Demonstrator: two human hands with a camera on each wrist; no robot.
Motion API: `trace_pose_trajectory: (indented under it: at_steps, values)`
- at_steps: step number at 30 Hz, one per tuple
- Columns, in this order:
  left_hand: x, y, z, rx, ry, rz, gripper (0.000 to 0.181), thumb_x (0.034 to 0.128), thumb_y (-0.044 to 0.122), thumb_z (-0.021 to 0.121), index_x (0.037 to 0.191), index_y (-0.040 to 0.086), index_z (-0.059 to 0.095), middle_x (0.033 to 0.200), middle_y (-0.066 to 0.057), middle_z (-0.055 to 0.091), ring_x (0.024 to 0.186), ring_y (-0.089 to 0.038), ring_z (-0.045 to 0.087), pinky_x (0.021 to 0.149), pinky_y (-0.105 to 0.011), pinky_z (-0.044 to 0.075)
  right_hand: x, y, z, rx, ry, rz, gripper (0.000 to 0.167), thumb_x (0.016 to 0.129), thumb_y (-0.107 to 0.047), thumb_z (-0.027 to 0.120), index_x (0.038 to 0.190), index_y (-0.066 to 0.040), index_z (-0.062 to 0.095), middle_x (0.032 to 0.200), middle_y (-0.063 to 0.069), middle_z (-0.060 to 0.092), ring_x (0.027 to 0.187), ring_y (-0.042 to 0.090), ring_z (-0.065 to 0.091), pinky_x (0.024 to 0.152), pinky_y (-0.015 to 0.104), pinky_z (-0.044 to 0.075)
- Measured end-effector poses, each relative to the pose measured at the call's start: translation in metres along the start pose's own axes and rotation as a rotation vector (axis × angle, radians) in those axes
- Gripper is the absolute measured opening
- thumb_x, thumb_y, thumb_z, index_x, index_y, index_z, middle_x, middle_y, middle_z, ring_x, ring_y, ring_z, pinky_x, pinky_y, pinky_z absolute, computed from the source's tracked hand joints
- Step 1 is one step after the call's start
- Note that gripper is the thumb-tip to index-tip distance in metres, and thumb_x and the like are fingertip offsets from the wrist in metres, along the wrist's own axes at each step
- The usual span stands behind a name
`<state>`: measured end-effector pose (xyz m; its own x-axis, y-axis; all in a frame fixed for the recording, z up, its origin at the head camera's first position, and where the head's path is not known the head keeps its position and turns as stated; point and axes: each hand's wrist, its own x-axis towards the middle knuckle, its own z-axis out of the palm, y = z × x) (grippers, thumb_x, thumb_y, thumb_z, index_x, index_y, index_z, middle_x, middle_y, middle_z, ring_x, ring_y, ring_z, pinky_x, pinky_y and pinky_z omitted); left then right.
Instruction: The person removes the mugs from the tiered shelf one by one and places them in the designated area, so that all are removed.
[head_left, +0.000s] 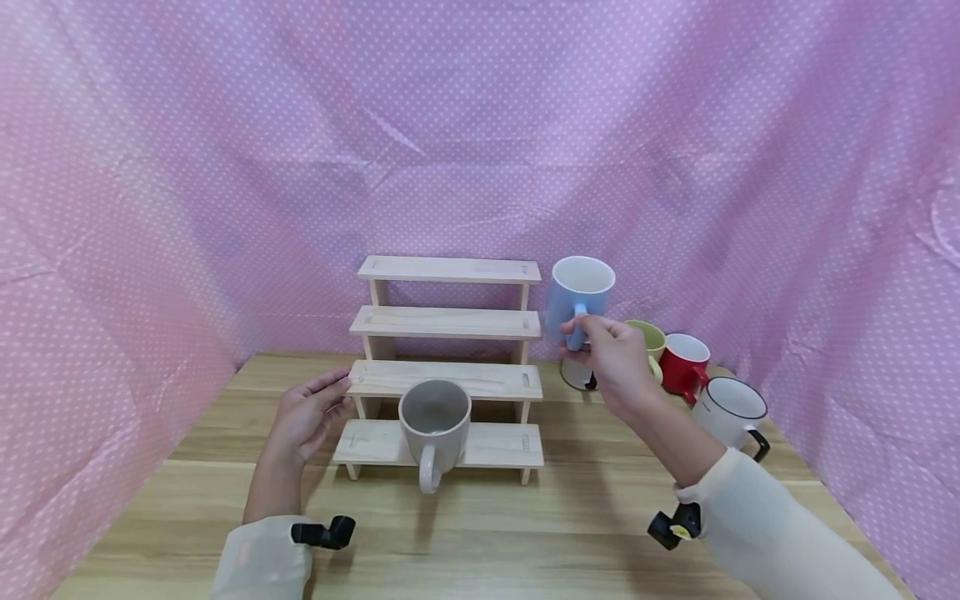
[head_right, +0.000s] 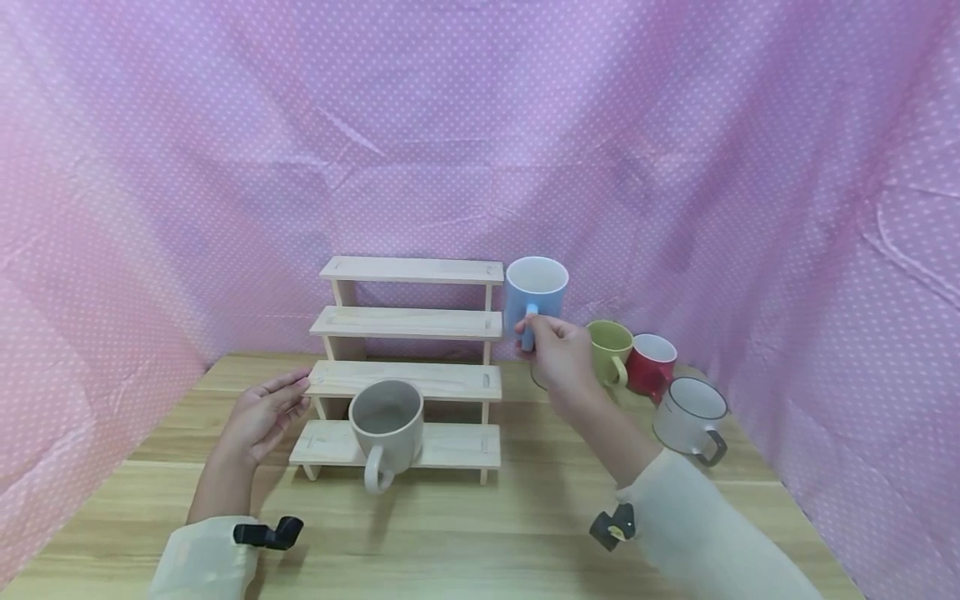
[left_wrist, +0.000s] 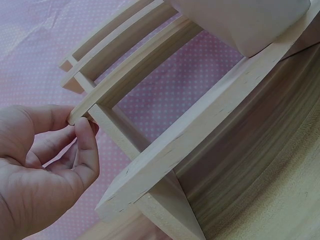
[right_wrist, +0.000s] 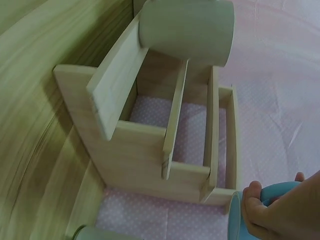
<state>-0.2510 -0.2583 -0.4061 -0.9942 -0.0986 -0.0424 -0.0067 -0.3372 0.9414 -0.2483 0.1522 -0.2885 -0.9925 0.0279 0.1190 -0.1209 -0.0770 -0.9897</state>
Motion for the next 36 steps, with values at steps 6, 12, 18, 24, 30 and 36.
trace_pose_trajectory:
  at_steps: [6, 12, 18, 24, 30, 36]
  values:
    - [0.0, 0.0, 0.001, 0.002, 0.002, -0.001, 0.018, 0.0981, 0.001, 0.068, 0.113, 0.006, 0.077, 0.097, 0.002, 0.072, 0.079, -0.009, 0.065, 0.075, -0.018, 0.059, -0.002, 0.002, -0.024, -0.023, 0.017, -0.006, 0.042, 0.108, -0.015, 0.046, 0.126, 0.022, 0.056, 0.115, 0.012, 0.057, 0.128, 0.035, 0.052, 0.097, 0.034, 0.058]
    - [-0.001, 0.0, 0.001, 0.002, -0.01, 0.0, 0.02, 0.0982, 0.002, 0.068, 0.117, 0.005, 0.075, 0.098, 0.001, 0.073, 0.081, -0.008, 0.066, 0.076, -0.018, 0.059, -0.003, 0.012, -0.047, -0.041, 0.055, 0.036, 0.041, 0.107, -0.014, 0.045, 0.131, 0.018, 0.055, 0.111, 0.007, 0.063, 0.117, 0.025, 0.06, 0.094, 0.032, 0.058]
    - [-0.001, 0.0, 0.001, 0.006, -0.01, 0.002, 0.023, 0.0979, 0.003, 0.069, 0.12, 0.003, 0.073, 0.099, 0.001, 0.073, 0.081, -0.009, 0.066, 0.075, -0.018, 0.059, -0.006, 0.021, -0.067, -0.001, 0.098, 0.054, 0.03, 0.105, -0.01, 0.046, 0.116, 0.011, 0.065, 0.114, 0.009, 0.058, 0.11, 0.02, 0.061, 0.093, 0.032, 0.059]
    - [0.001, 0.0, 0.001, -0.005, -0.009, 0.003, 0.021, 0.0978, 0.002, 0.069, 0.118, 0.003, 0.074, 0.098, 0.0, 0.073, 0.08, -0.009, 0.066, 0.074, -0.018, 0.059, -0.008, 0.033, -0.088, -0.022, 0.138, 0.056, 0.029, 0.105, -0.011, 0.047, 0.113, 0.012, 0.064, 0.101, 0.003, 0.067, 0.099, 0.016, 0.066, 0.087, 0.03, 0.061]
    - [0.001, 0.0, 0.0, 0.006, -0.007, 0.005, 0.022, 0.0985, 0.002, 0.068, 0.12, 0.002, 0.073, 0.098, 0.0, 0.072, 0.081, -0.009, 0.065, 0.075, -0.018, 0.059, -0.011, 0.048, -0.107, -0.065, 0.131, 0.072, 0.039, 0.107, -0.012, 0.046, 0.128, 0.019, 0.053, 0.09, -0.005, 0.071, 0.089, 0.01, 0.068, 0.082, 0.029, 0.062]
    - [0.0, 0.001, 0.0, -0.002, -0.004, 0.002, 0.021, 0.0987, 0.002, 0.067, 0.119, 0.002, 0.074, 0.098, 0.0, 0.072, 0.081, -0.009, 0.065, 0.074, -0.017, 0.058, -0.019, 0.062, -0.127, -0.164, 0.111, 0.105, 0.046, 0.109, -0.015, 0.043, 0.135, 0.023, 0.047, 0.094, -0.006, 0.071, 0.083, 0.01, 0.071, 0.083, 0.026, 0.062]
